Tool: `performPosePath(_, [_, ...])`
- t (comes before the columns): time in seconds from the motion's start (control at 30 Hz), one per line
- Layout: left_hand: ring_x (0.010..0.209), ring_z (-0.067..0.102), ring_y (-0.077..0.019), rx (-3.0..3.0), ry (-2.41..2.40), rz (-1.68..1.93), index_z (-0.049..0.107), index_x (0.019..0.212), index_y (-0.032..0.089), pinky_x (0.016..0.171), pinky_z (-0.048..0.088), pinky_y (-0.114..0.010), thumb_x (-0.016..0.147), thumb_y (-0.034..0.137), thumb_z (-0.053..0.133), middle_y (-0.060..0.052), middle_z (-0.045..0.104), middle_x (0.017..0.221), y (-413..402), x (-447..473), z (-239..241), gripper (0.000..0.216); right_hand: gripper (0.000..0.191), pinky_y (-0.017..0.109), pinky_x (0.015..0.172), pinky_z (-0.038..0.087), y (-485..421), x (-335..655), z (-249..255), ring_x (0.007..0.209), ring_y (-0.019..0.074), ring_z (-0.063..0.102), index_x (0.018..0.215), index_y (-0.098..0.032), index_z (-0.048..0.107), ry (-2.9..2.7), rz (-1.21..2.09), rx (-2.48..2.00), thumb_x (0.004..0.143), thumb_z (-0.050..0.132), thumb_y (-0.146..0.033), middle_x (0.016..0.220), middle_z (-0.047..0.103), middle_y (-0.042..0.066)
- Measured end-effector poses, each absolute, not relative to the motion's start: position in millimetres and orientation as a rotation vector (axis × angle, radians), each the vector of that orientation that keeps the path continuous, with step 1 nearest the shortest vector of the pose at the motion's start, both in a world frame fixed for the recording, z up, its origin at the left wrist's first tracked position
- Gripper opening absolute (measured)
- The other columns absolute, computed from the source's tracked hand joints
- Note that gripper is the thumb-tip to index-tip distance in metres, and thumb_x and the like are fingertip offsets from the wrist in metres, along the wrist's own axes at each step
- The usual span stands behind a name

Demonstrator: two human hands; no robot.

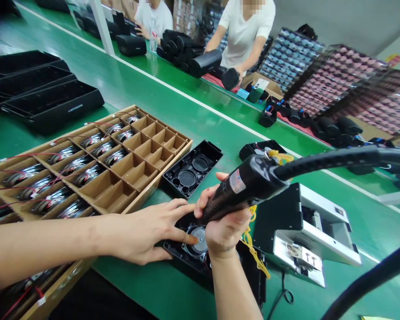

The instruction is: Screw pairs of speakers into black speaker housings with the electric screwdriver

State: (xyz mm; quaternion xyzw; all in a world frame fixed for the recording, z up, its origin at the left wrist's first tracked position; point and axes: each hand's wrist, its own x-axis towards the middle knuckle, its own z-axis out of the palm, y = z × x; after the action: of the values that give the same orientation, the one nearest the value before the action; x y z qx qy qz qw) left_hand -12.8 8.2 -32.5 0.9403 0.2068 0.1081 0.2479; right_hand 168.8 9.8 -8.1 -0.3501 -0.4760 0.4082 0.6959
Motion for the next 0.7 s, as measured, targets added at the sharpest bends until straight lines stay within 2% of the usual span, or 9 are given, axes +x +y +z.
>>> performPosePath(0.53, [0.142, 0.047, -0.0426, 2.568, 0.582, 0.277, 0.068, 0.144, 0.034, 0.119, 0.045, -0.061, 0.086, 0.032, 0.082, -0.015, 0.043, 0.157, 7.1, -12.6, -27.9, 0.060, 0.070, 0.026, 0.041, 0.042, 10.2, 167.9, -18.4, 0.041, 0.0118, 0.048, 0.114, -0.026, 0.060, -1.116, 0.949, -0.754, 0.084, 0.053, -0.089, 0.063, 0.058, -0.007])
performPosePath(0.7, [0.149, 0.042, -0.0472, 2.538, 0.621, 0.212, 0.064, 0.147, 0.039, 0.122, 0.040, -0.068, 0.084, 0.027, 0.082, -0.013, 0.038, 0.167, 2.5, -13.1, -27.3, 0.066, 0.065, 0.027, 0.042, 0.043, 8.9, 168.9, -8.9, 0.042, 0.0117, 0.050, 0.123, -0.025, 0.061, -1.118, 0.886, -0.749, 0.094, 0.044, -0.082, 0.066, 0.058, -0.006])
